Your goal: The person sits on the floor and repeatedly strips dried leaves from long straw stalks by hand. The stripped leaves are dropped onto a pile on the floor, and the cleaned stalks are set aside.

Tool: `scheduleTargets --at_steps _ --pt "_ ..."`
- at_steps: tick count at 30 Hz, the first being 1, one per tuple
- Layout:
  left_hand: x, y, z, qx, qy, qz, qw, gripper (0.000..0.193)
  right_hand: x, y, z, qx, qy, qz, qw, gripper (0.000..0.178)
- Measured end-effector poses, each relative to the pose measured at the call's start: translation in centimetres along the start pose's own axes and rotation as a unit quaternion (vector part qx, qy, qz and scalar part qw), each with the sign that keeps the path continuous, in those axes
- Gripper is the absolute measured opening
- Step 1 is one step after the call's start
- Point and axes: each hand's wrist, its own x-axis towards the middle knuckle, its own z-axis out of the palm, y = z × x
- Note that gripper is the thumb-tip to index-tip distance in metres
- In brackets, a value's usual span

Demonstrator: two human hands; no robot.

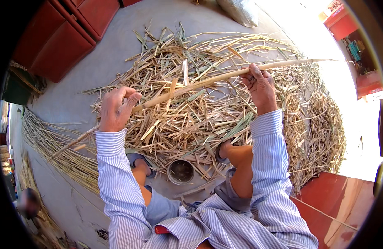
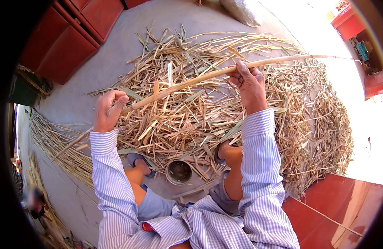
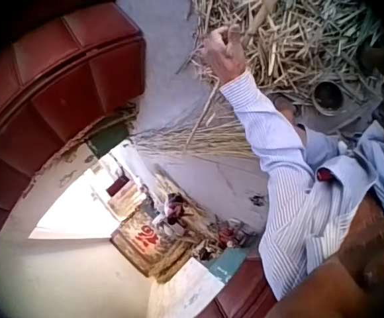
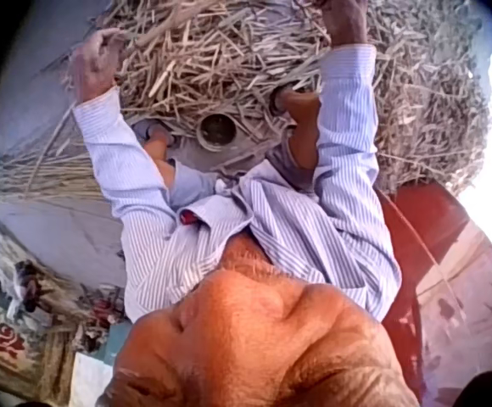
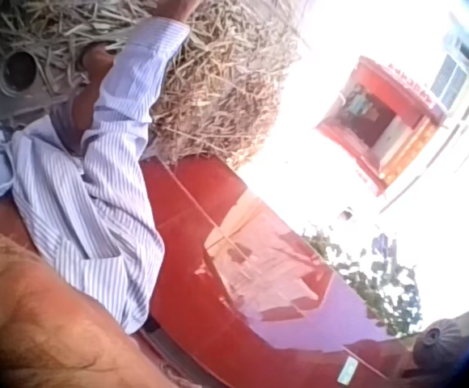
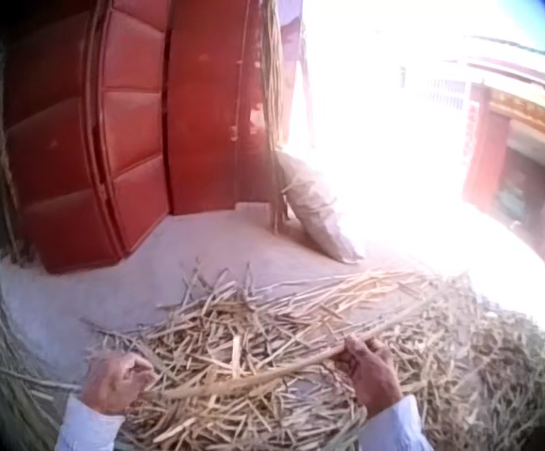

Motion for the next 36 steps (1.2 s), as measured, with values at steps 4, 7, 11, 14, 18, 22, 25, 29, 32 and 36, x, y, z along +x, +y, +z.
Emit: scheduleTargets --at_steps 4,7,11,14,18,22,25,29,32,36 --pt "-0.8 -0.4 -0.1 0.003 -0.031 0.046 0.998 0.04 0.4 -0.7 -0.7 -0.018 0.087 -0.039 0.995 0.027" --pt "-0.9 0.3 0.5 0.02 0.05 0.068 0.996 0.037 0.5 -1.4 -0.6 -0.046 0.144 -0.068 0.986 0.032" --pt "-0.8 1.8 2.2 -0.059 0.112 0.047 0.991 0.031 -1.4 -1.3 2.5 -0.142 0.049 -0.099 0.984 0.04" --pt "0.1 3.8 3.8 -0.058 0.093 0.07 0.991 0.032 -4.2 0.6 7.1 -0.181 -0.157 -0.002 0.971 0.035" --pt "0.2 5.9 4.9 -0.05 0.096 0.066 0.992 0.032 -5.8 2.7 10.5 -0.147 -0.266 0.055 0.951 0.027" --pt "0.3 5.6 5.8 -0.029 0.129 0.094 0.987 0.031 -5.7 2.4 10.9 -0.099 -0.233 0.043 0.966 0.027" --pt "0.3 5.0 6.7 -0.011 0.147 0.12 0.982 0.03 -5.7 2.7 11.2 -0.083 -0.212 0.057 0.972 0.027" --pt "0.3 5.0 7.2 0.022 0.149 0.13 0.98 0.03 -5.5 3.8 11.2 -0.052 -0.179 0.083 0.979 0.024" --pt "0.1 5.2 7.4 0.013 0.133 0.11 0.985 0.032 -5.4 4.3 11.3 -0.015 -0.162 0.093 0.982 0.022" --pt "0.2 5.5 7.3 0.01 0.12 0.095 0.988 0.033 -5.4 4.9 11.3 -0.014 -0.152 0.08 0.985 0.022"
